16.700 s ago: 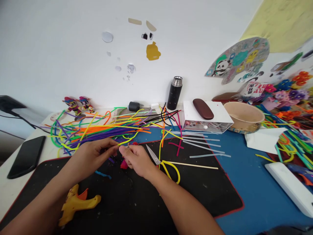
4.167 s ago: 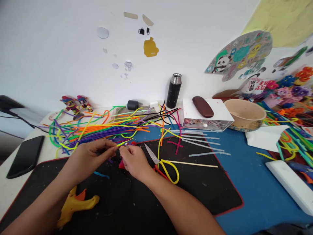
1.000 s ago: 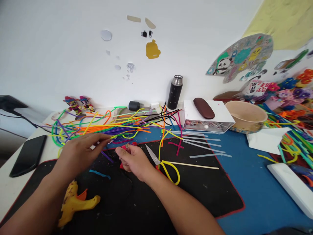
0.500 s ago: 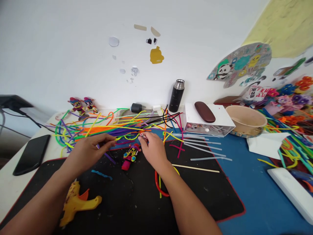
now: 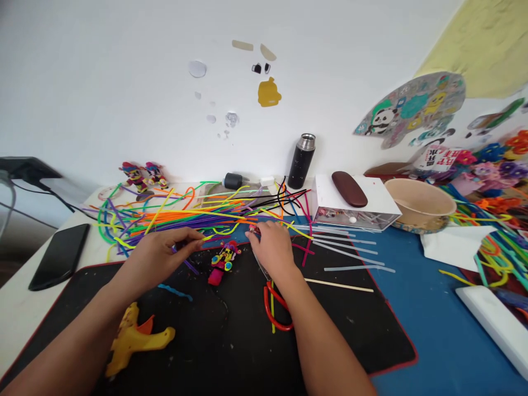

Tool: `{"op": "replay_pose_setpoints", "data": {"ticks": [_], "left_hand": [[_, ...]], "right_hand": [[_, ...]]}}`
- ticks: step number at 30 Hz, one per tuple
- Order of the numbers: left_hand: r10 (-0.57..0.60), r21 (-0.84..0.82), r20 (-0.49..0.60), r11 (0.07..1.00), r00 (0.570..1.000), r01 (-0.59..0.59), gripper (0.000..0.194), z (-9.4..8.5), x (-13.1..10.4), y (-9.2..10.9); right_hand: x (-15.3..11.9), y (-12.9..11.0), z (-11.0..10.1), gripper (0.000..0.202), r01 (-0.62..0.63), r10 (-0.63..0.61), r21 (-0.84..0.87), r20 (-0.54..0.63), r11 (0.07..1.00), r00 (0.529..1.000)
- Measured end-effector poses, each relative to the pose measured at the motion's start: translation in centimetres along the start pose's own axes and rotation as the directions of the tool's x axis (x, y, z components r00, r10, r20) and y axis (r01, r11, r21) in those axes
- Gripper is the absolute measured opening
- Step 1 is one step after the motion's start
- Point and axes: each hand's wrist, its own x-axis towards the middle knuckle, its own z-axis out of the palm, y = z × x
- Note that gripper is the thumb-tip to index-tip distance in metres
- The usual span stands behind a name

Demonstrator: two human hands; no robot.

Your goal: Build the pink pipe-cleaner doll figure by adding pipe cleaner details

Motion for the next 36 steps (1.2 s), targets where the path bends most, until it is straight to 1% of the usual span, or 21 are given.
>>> {"op": "replay_pose_setpoints", "data": {"ticks": [4,6,8,10,13,16,18,19,21,26,28,33,36], "left_hand": [[0.026,0.024,-0.001,0.999,1.0,-0.026,0.03,-0.1,0.0,0.1],[0.047,0.038,-0.005,0.998,0.999,-0.047,0.03,0.0,0.0,0.1],[0.068,0.047,-0.008,0.997,0.998,-0.067,0.03,0.1,0.0,0.1],[0.08,0.053,-0.006,0.995,0.997,-0.08,0.03,0.2,0.0,0.1],[0.085,0.061,0.003,0.995,0.996,-0.085,0.03,0.5,0.0,-0.1],[0.092,0.055,0.015,0.994,0.996,-0.093,0.029,0.5,0.0,-0.1],[0.097,0.046,0.026,0.994,0.995,-0.098,0.03,0.5,0.0,-0.1],[0.096,0.044,0.031,0.994,0.995,-0.098,0.03,0.5,0.1,0.0],[0.095,0.044,0.031,0.994,0.995,-0.096,0.029,0.5,0.0,0.0],[0.088,0.051,0.052,0.995,0.995,-0.091,0.03,0.5,0.1,0.1],[0.095,0.055,0.061,0.994,0.994,-0.098,0.032,0.5,0.1,0.2],[0.124,0.053,0.048,0.991,0.991,-0.126,0.034,0.5,-0.1,0.4],[0.14,0.034,0.079,0.989,0.987,-0.143,0.034,0.7,-0.2,0.7]], "right_hand": [[-0.1,-0.2,0.2,0.027,0.055,-0.053,0.102,-0.018,0.993,0.998],[-0.2,-0.5,0.1,0.023,0.077,-0.069,0.196,-0.05,0.978,0.996],[-0.4,-0.8,-0.1,0.02,0.086,-0.058,0.336,-0.093,0.938,0.994],[-0.5,-1.1,-0.2,0.021,0.054,-0.005,0.516,-0.096,0.855,0.995],[-0.9,-1.7,0.0,0.023,-0.042,0.063,0.747,0.0,0.663,0.998],[-1.1,-2.1,0.5,0.028,-0.096,0.049,0.868,0.083,0.486,0.995],[-1.2,-2.3,0.8,0.03,-0.105,0.025,0.907,0.104,0.409,0.994],[-1.2,-2.4,0.9,0.03,-0.107,0.015,0.915,0.11,0.388,0.994],[-1.2,-2.5,1.0,0.03,-0.112,0.004,0.92,0.119,0.375,0.993],[-1.1,-2.4,1.2,0.029,-0.134,0.019,0.911,0.138,0.391,0.99],[-1.1,-2.4,1.2,0.027,-0.127,0.025,0.898,0.128,0.422,0.991],[-1.3,-2.6,0.9,0.024,-0.095,0.043,0.837,0.085,0.539,0.995],[-1.5,-2.9,0.7,0.023,-0.085,0.04,0.83,0.075,0.552,0.996]]}}
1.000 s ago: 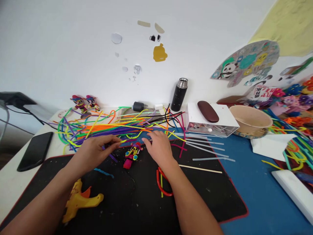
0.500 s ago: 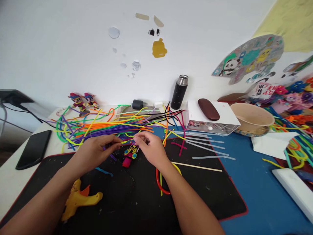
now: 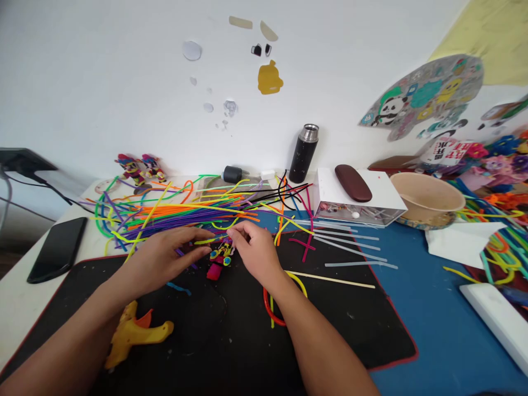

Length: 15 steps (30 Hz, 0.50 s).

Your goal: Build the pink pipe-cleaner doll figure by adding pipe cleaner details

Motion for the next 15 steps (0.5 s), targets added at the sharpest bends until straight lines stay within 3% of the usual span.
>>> {"op": "replay_pose_setpoints", "data": {"ticks": [6,15], "left_hand": [[-0.035,0.057,0.068,0.998,0.997,0.031,0.031,0.3,0.1,0.2],[-0.125,-0.1,0.087,0.986,0.988,0.133,0.046,-0.7,0.1,-0.2]], "right_hand": [[-0.1,-0.5,0.3,0.024,-0.018,0.016,0.079,0.018,0.997,1.0],[0.6,-0.5,-0.9,0.034,-0.005,0.031,0.22,-0.113,0.976,0.993]]}}
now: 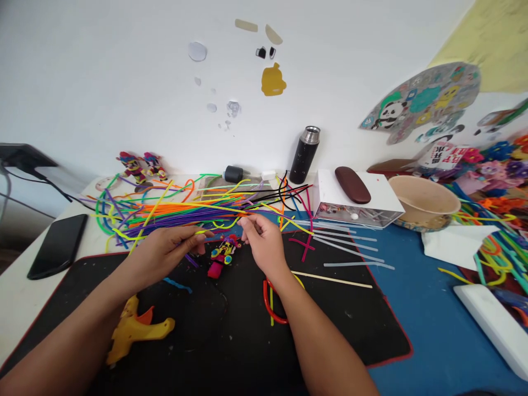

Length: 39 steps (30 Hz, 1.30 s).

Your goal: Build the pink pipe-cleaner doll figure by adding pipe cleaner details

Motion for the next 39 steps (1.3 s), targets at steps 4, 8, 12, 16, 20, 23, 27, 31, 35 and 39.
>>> {"op": "replay_pose_setpoints", "data": {"ticks": [4,8,12,16,20,23,27,31,35,39], "left_hand": [[0.0,-0.041,0.011,0.999,1.0,0.0,0.047,-0.5,-0.3,0.2],[-0.02,-0.125,-0.009,0.992,1.0,0.018,0.048,-1.0,-0.5,0.2],[-0.022,-0.202,-0.02,0.979,1.0,0.017,0.046,-1.2,-0.5,-0.1],[0.01,-0.321,-0.029,0.947,1.0,-0.019,0.043,-1.2,-0.5,-0.4],[0.029,-0.397,-0.047,0.917,0.998,-0.045,0.049,-1.4,-0.6,-0.8],[0.023,-0.342,-0.079,0.938,0.997,-0.049,0.051,-1.7,-0.5,-0.9],[0.043,-0.21,-0.132,0.975,0.99,-0.07,0.048,-1.9,-0.2,-0.9],[0.02,-0.215,-0.102,0.976,0.995,-0.041,0.044,-1.9,-0.1,-1.1],[-0.018,-0.271,-0.021,0.962,1.0,0.011,0.038,-1.9,-0.2,-1.3],[-0.02,-0.276,-0.012,0.961,1.0,0.016,0.037,-1.9,-0.2,-1.3]], "right_hand": [[0.1,0.6,0.3,0.037,-0.007,0.007,0.025,0.006,1.0,1.0],[0.2,0.4,0.8,0.038,-0.019,0.018,0.032,0.014,0.999,1.0],[-0.3,-0.6,0.2,0.037,-0.023,0.027,-0.054,0.074,0.998,0.997],[-1.8,-1.4,-1.7,0.033,-0.039,0.096,-0.314,0.168,0.949,0.981],[-3.9,-1.4,-3.6,0.03,-0.064,0.194,-0.494,0.217,0.867,0.957],[-5.2,-1.8,-4.0,0.029,-0.08,0.239,-0.519,0.247,0.851,0.939],[-6.4,-2.9,-4.1,0.024,0.016,0.252,-0.644,0.321,0.765,0.913],[-7.4,-3.7,-5.2,0.018,0.073,0.285,-0.81,0.288,0.582,0.914],[-8.3,-3.9,-6.2,0.022,0.116,0.347,-0.906,0.272,0.408,0.898],[-9.3,-3.7,-6.0,0.03,0.162,0.412,-0.939,0.283,0.303,0.866]]}}
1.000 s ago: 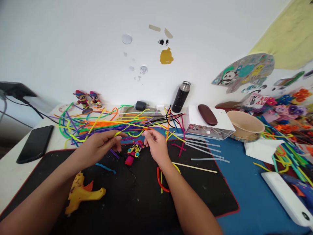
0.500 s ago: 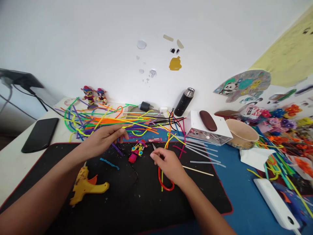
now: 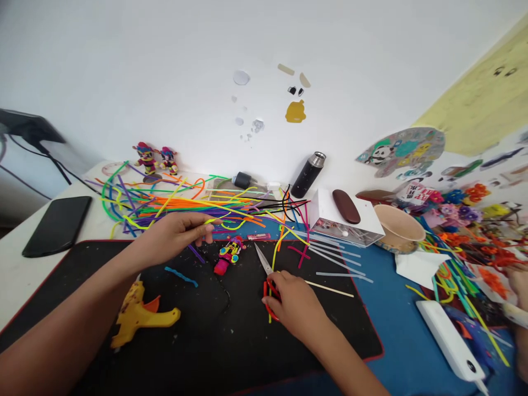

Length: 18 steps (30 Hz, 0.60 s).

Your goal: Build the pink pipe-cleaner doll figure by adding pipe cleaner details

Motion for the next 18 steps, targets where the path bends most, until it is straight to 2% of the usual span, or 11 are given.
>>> {"op": "replay_pose_setpoints", "data": {"ticks": [6,12,15,18], "left_hand": [[0.009,-0.02,0.021,1.0,1.0,-0.008,0.038,0.1,0.1,0.5],[0.028,-0.014,0.01,1.0,1.0,-0.028,0.041,0.2,0.1,0.7],[0.017,-0.014,0.023,1.0,1.0,-0.017,0.043,0.2,0.2,0.8],[-0.001,-0.068,0.04,0.998,0.999,0.003,0.036,0.4,0.2,0.8]], "right_hand": [[-0.3,-0.1,0.7,0.036,-0.027,0.028,-0.054,0.015,0.998,1.0],[-0.6,0.5,1.1,0.032,-0.037,0.039,0.03,-0.083,0.999,0.996],[-0.7,0.9,1.5,0.032,-0.031,0.033,0.016,-0.141,0.999,0.99],[-0.7,1.3,2.1,0.038,-0.036,0.032,-0.025,-0.167,0.999,0.985]]}}
